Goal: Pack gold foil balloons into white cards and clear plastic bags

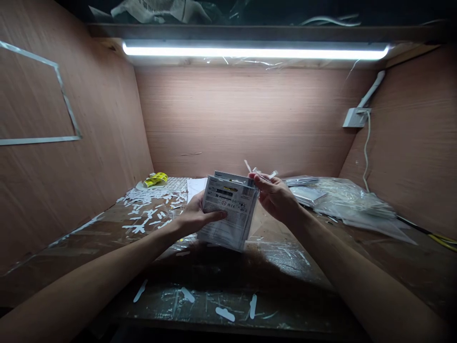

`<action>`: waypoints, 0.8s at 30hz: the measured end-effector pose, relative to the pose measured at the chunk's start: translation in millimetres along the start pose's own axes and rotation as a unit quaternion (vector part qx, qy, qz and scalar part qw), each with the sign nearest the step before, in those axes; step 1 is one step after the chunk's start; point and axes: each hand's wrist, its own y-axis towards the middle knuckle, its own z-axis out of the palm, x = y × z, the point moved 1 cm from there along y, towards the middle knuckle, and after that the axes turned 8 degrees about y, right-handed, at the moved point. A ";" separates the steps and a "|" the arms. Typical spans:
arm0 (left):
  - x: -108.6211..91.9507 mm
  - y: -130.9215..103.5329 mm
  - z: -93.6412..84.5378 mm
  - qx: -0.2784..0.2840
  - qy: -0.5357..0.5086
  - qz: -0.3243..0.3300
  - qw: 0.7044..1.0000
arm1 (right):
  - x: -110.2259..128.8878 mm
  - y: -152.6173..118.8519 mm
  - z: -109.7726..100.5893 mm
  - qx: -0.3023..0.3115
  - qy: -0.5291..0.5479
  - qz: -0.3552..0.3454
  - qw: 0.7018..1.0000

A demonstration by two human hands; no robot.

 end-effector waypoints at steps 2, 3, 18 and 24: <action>-1.0 -0.1 2.7 0.004 0.000 0.005 1.000 | 7.7 1.8 -0.2 -0.006 0.038 -0.018 0.999; -1.1 -0.2 3.8 0.007 0.000 0.009 1.000 | 11.8 3.3 -2.5 -0.003 0.051 -0.025 0.998; -6.0 -4.2 4.5 0.028 0.069 0.090 0.993 | 35.2 4.1 -3.3 0.063 -0.208 0.067 0.974; 1.8 -1.7 5.7 0.052 0.046 0.096 0.993 | 44.1 -3.2 2.6 0.053 -0.218 0.119 0.967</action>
